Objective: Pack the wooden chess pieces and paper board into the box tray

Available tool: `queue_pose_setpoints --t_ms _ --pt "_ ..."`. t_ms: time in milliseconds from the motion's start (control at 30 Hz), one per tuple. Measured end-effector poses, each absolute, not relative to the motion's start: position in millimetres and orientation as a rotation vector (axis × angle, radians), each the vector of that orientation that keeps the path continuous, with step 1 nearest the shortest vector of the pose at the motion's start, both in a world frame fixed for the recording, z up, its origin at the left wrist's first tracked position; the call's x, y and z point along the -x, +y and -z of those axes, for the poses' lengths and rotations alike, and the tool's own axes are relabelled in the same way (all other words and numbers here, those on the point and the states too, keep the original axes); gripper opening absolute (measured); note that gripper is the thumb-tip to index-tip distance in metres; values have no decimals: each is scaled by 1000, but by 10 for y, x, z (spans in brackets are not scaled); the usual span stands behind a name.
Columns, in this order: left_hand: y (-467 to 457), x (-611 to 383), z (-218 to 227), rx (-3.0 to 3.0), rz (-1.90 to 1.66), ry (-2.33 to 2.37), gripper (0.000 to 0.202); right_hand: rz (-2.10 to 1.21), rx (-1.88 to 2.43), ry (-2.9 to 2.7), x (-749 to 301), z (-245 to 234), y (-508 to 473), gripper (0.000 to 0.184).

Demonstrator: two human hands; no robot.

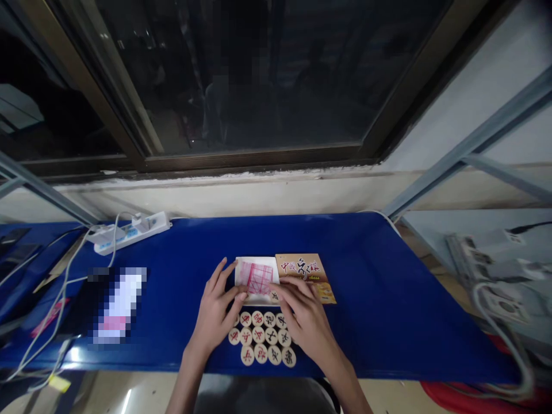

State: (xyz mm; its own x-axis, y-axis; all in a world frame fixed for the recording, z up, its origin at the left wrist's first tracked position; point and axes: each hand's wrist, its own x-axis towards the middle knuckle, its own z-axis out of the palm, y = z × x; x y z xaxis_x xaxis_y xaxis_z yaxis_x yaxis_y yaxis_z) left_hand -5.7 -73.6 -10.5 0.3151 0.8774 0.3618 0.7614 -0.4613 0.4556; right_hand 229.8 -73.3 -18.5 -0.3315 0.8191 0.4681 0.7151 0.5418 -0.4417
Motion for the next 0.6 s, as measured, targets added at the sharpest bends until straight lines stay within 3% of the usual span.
queue_pose_setpoints --t_ms 433,600 --pt "-744 42 101 -2354 -787 1496 18 -222 1202 -2091 -2274 169 -761 35" --pt "-747 87 95 -2296 -989 1550 24 -161 1169 -1943 -2377 251 -875 37"
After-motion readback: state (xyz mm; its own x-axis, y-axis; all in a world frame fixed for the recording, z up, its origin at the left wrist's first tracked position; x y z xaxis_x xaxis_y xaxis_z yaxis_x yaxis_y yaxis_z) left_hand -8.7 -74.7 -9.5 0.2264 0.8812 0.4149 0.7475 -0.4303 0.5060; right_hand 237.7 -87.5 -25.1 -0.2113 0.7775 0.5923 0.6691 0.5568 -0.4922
